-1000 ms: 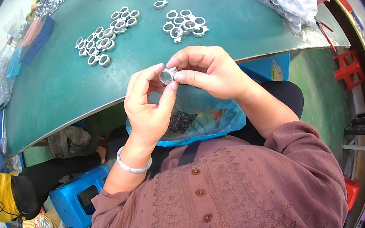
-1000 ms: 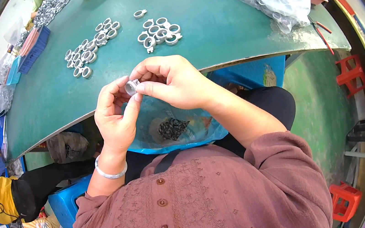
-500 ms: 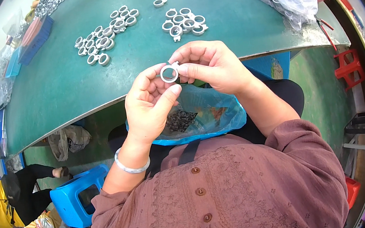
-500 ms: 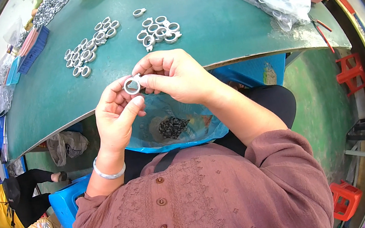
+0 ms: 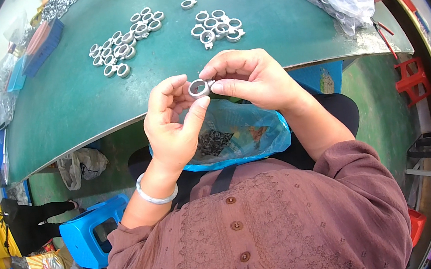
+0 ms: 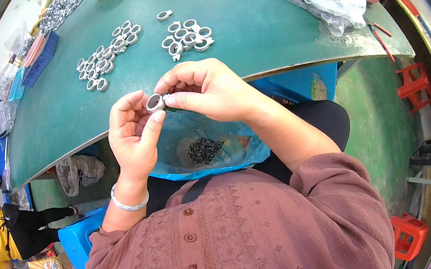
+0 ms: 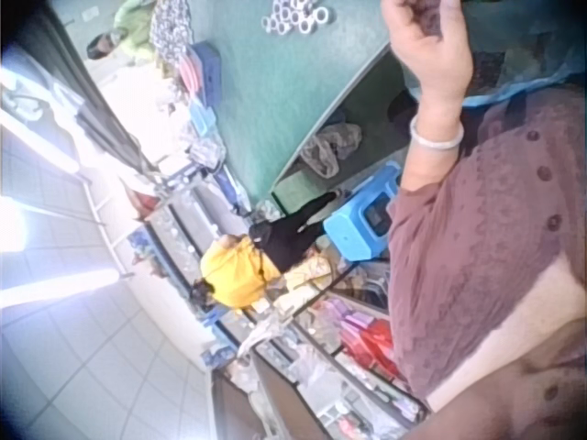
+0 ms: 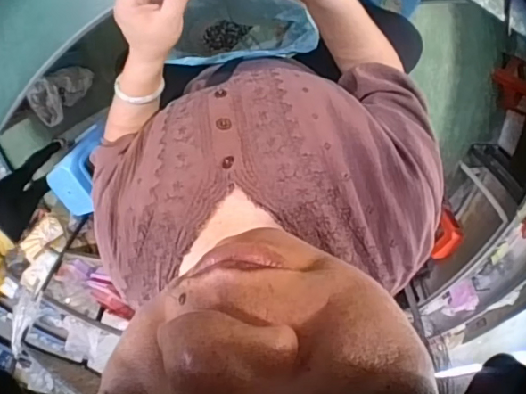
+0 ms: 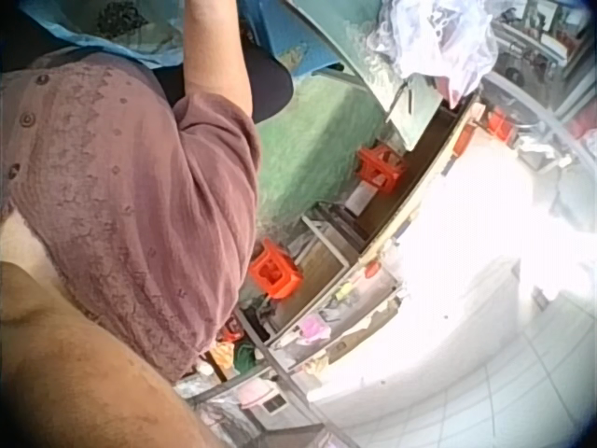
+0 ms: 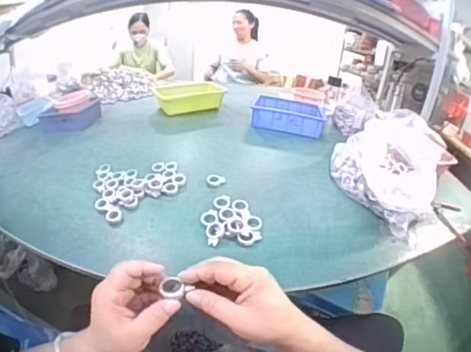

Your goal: The person picks up metal rings from the table and inserts black components into them using their fingers, then places the assembled items back on the table.

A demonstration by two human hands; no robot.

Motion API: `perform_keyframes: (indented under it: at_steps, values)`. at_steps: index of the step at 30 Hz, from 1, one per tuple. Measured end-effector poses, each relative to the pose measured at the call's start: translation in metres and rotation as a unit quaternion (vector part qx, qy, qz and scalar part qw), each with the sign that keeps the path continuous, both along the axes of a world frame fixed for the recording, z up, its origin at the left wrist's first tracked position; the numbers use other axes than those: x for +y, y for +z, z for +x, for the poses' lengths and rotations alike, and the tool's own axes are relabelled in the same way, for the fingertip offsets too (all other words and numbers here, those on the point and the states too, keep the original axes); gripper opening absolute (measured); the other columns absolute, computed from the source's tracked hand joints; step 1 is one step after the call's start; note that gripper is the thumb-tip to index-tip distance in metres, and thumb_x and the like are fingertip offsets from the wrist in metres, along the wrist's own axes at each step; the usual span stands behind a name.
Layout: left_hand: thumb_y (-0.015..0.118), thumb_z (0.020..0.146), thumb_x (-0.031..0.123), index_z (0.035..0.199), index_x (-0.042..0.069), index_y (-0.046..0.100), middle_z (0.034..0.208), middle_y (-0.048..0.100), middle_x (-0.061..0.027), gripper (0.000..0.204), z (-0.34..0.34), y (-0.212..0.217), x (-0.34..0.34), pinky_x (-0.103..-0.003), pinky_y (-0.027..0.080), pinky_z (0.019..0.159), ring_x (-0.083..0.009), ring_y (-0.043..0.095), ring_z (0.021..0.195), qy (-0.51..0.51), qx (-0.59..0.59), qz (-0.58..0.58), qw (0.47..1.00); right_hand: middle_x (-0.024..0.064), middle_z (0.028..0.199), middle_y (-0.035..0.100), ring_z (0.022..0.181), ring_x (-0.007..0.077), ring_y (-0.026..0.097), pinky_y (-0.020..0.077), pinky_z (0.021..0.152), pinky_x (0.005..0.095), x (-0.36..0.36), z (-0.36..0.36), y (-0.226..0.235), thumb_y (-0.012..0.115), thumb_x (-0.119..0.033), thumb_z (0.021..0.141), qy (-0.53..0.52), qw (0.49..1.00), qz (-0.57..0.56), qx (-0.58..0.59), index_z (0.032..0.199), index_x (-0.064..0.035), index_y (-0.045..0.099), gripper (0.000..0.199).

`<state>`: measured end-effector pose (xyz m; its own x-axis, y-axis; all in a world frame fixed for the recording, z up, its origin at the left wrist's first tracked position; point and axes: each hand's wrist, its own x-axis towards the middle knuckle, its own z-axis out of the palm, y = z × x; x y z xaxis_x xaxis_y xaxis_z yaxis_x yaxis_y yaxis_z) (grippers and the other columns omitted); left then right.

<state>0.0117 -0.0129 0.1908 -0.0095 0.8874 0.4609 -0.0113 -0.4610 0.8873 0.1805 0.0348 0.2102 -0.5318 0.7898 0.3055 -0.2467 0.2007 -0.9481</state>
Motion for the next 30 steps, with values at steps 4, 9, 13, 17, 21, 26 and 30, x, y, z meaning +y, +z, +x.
perform_keyframes:
  at_steps: [4,9,13,17,21,26,30]
  values:
    - [0.063,0.072,-0.007,0.115,-0.002,0.042,0.093,0.056,-0.0105,0.048,0.0006,0.0007,0.0001,-0.027,0.049,0.075,-0.0147,0.058,0.084,0.013,0.053,0.064,0.996,0.0045,0.086,0.061,0.081,0.0097,0.056,0.0468,0.076,0.0240,-0.0010,-0.0002,0.0003,0.058,-0.002,0.081,-0.001,1.000,-0.009,0.012,0.098,0.0016,0.058,0.018]
    - [0.063,0.071,-0.008,0.118,-0.001,0.040,0.094,0.056,-0.0109,0.052,-0.0006,-0.0007,0.0007,-0.027,0.049,0.075,-0.0153,0.059,0.083,0.011,0.060,0.074,0.995,0.0051,0.089,0.060,0.083,0.0098,0.056,0.0462,0.077,0.0240,0.0004,-0.0006,-0.0011,0.056,-0.001,0.081,0.011,0.999,-0.019,0.028,0.104,0.0022,0.054,0.023]
    - [0.064,0.070,-0.008,0.118,-0.001,0.040,0.095,0.056,-0.0105,0.054,-0.0003,-0.0008,0.0008,-0.027,0.049,0.075,-0.0155,0.058,0.084,0.010,0.059,0.087,0.994,0.0051,0.089,0.059,0.083,0.0099,0.056,0.0459,0.078,0.0241,0.0005,-0.0010,-0.0015,0.055,0.001,0.081,0.012,0.999,-0.016,0.032,0.105,0.0020,0.053,0.025]
    - [0.064,0.070,-0.008,0.118,-0.001,0.041,0.094,0.056,-0.0103,0.054,-0.0006,-0.0015,0.0006,-0.027,0.049,0.075,-0.0157,0.058,0.084,0.021,0.071,0.093,0.993,0.0048,0.089,0.059,0.083,0.0098,0.056,0.0458,0.078,0.0240,-0.0004,-0.0014,-0.0011,0.055,0.002,0.080,0.005,0.999,-0.008,0.034,0.105,0.0020,0.053,0.025]
    - [0.065,0.069,-0.008,0.116,-0.002,0.043,0.094,0.056,-0.0101,0.052,-0.0009,-0.0031,0.0004,-0.027,0.048,0.075,-0.0158,0.058,0.083,0.025,0.069,0.086,0.994,0.0049,0.089,0.059,0.083,0.0098,0.056,0.0457,0.078,0.0240,-0.0008,-0.0018,-0.0013,0.055,0.003,0.080,0.003,1.000,-0.003,0.031,0.106,0.0019,0.053,0.026]
    - [0.066,0.069,-0.007,0.116,-0.002,0.043,0.093,0.055,-0.0090,0.053,-0.0011,-0.0023,-0.0003,-0.026,0.048,0.074,-0.0140,0.057,0.081,0.021,0.059,0.080,0.995,0.0055,0.090,0.060,0.084,0.0102,0.056,0.0455,0.079,0.0244,-0.0002,-0.0014,-0.0025,0.054,0.003,0.080,0.011,1.000,-0.001,0.025,0.107,0.0020,0.053,0.026]
    - [0.067,0.069,-0.006,0.116,-0.002,0.044,0.091,0.055,-0.0076,0.054,-0.0011,-0.0011,0.0000,-0.024,0.046,0.072,-0.0121,0.055,0.078,0.020,0.050,0.090,0.994,0.0069,0.091,0.060,0.086,0.0113,0.056,0.0452,0.080,0.0253,0.0001,-0.0005,-0.0015,0.053,0.003,0.081,0.025,1.000,-0.004,0.017,0.108,0.0023,0.051,0.027]
